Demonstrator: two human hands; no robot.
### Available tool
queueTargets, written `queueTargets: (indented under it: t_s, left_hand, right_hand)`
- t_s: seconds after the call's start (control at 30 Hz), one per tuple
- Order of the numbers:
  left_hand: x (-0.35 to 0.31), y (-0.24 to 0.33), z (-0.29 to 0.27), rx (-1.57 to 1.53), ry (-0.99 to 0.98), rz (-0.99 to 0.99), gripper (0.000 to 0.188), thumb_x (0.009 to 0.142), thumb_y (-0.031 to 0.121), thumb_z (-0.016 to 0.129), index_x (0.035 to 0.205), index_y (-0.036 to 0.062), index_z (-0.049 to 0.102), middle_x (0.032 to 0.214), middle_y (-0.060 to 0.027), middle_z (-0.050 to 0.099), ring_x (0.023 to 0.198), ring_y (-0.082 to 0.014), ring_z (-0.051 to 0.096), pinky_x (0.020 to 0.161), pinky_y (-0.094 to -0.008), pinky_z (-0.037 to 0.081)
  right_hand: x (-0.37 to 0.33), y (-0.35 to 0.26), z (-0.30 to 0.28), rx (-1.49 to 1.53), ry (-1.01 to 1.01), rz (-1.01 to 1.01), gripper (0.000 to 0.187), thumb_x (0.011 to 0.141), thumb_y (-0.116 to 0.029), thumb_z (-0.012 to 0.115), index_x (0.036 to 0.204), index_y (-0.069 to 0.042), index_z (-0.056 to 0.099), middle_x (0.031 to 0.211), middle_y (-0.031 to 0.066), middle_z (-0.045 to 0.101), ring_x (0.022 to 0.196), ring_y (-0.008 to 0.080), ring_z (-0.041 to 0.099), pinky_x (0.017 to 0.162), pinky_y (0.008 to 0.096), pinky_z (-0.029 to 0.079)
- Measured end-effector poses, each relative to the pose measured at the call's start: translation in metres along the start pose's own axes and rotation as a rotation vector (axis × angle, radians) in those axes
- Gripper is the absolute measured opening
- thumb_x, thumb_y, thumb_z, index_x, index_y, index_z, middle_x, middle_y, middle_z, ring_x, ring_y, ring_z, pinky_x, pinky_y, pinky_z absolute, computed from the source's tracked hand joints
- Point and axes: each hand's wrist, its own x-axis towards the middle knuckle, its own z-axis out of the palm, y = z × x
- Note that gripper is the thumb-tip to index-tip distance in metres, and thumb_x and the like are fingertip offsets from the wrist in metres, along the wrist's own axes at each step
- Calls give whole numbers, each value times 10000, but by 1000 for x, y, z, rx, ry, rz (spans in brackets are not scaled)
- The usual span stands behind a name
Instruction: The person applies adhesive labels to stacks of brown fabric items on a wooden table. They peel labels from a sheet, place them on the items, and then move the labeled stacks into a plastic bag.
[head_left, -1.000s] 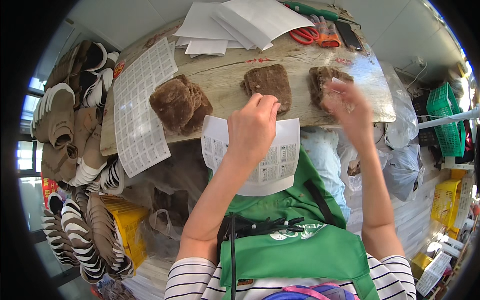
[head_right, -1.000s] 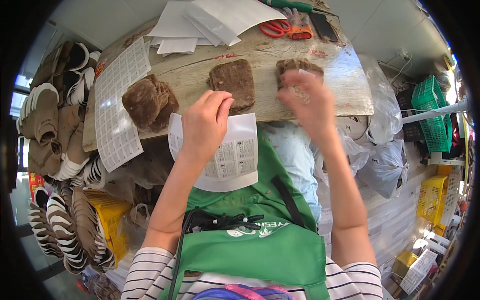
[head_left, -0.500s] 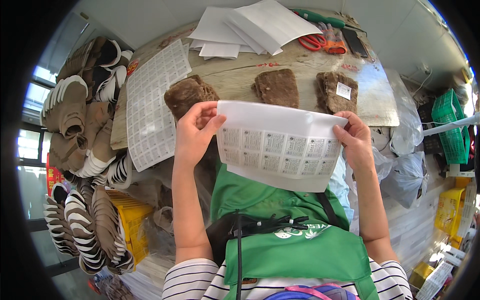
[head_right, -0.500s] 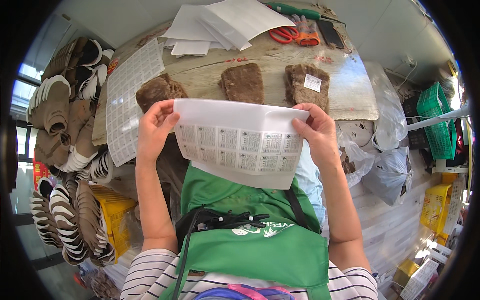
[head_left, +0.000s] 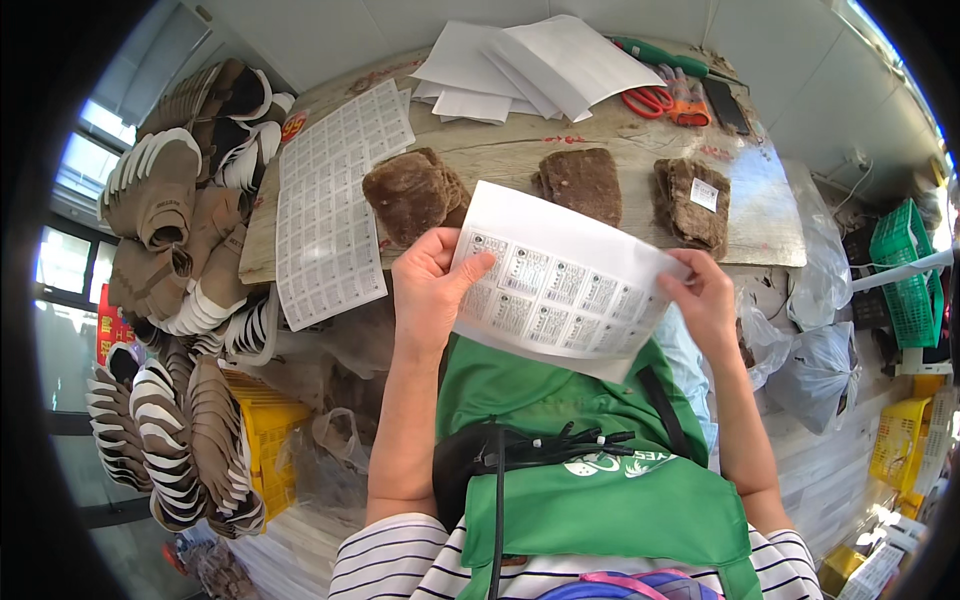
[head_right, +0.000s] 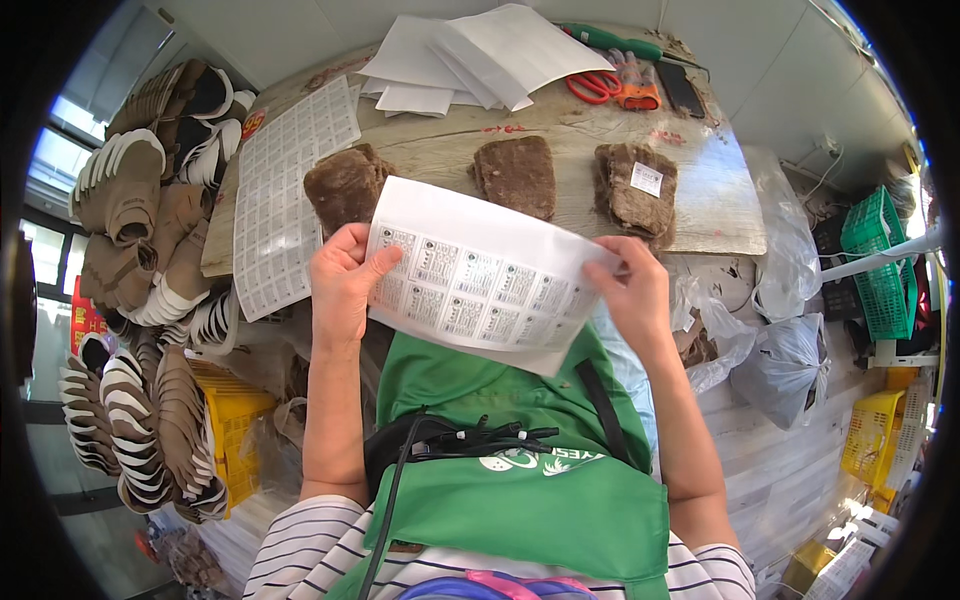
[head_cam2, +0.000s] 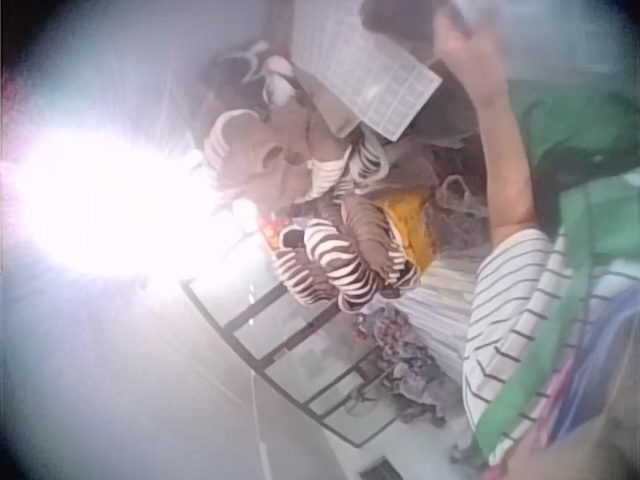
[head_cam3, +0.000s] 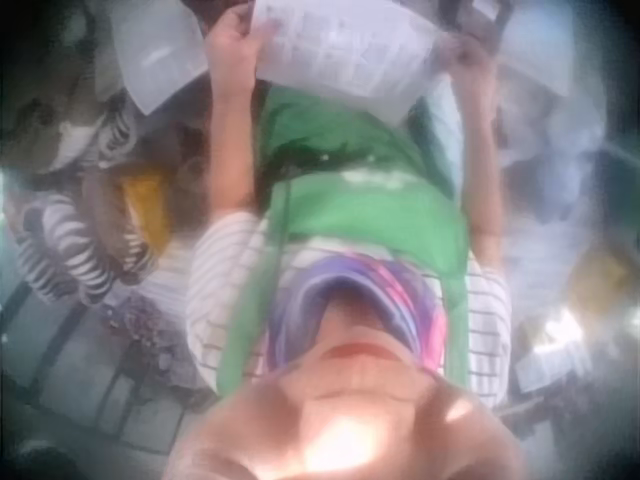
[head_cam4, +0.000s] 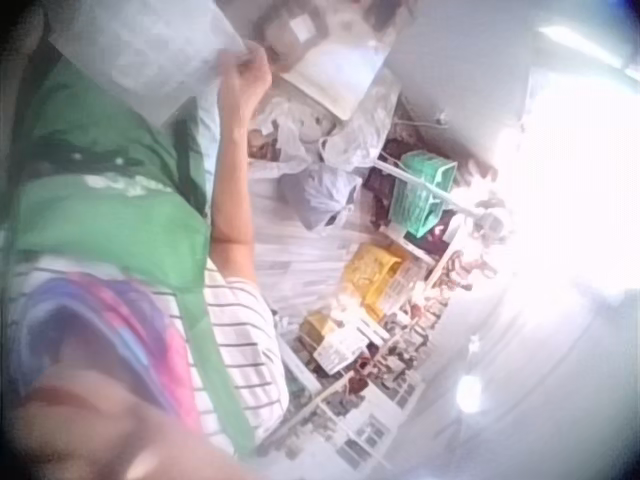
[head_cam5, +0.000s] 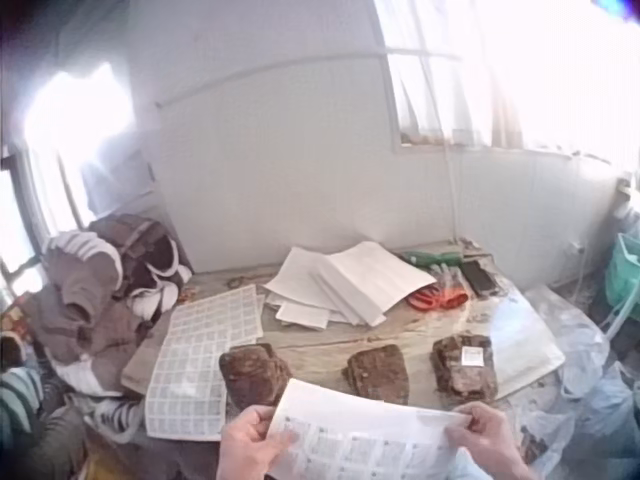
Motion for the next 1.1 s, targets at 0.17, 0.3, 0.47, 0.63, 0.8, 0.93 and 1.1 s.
queueTargets:
  t_s: [0.17, 0.3, 0.47, 0.63, 0.8, 0.93, 1.1]
  left_hand:
    - [-13, 17, 24, 146, -59, 79, 63, 861, 11, 744, 875, -29, 698, 788, -26, 709, 691, -38, 599, 636, -199, 476]
    - [-14, 36, 46, 140, -113, 149, 91, 838, 7, 762, 853, -30, 680, 809, -4, 672, 723, -53, 574, 646, -214, 460]
    - [0, 43, 57, 543, 58, 632, 194, 803, 74, 804, 868, -6, 639, 962, -70, 627, 879, -168, 606, 742, -275, 492]
    - [10, 30, 65, 668, 144, 539, 195, 894, 214, 746, 883, 52, 639, 692, -100, 624, 564, -260, 586, 536, -339, 464]
    - [29, 0, 66, 709, 31, 683, 177, 935, 223, 690, 844, 82, 635, 625, -92, 593, 503, -277, 561, 477, -359, 427]
    - [37, -11, 69, 766, 65, 683, 182, 944, 216, 678, 829, 83, 632, 603, -86, 584, 494, -270, 566, 456, -361, 409]
    - [44, -27, 72, 796, 108, 639, 212, 973, 219, 644, 825, 68, 633, 555, -100, 557, 465, -274, 553, 441, -366, 398]
  right_hand:
    - [-12, -92, 10, -317, 133, -673, 674, 726, -245, 842, 1314, -41, 582, 1323, 146, 583, 1245, 355, 538, 1027, 439, 462]
    - [-12, -122, 35, -50, -170, -524, 809, 706, -318, 880, 1375, -25, 531, 1286, 156, 608, 1209, 279, 573, 979, 369, 483]
    - [-8, -123, 44, 319, -307, -192, 324, 834, -218, 799, 1016, 17, 671, 822, 96, 703, 719, 131, 652, 625, 309, 517]
    - [13, -119, 40, 380, -276, -92, 200, 884, -158, 753, 926, 28, 692, 742, 25, 680, 694, 75, 611, 612, 271, 509]
    - [27, -118, 51, 379, 52, -321, 141, 836, -66, 772, 937, 13, 714, 792, 28, 658, 672, 109, 627, 626, 269, 531]
    - [32, -117, 47, 174, 172, -380, 156, 773, -8, 793, 913, -12, 724, 806, 48, 660, 671, 135, 653, 602, 274, 540]
    - [39, -96, 55, 56, 284, -456, 135, 748, 11, 798, 841, -21, 705, 770, 62, 656, 664, 161, 667, 591, 279, 548]
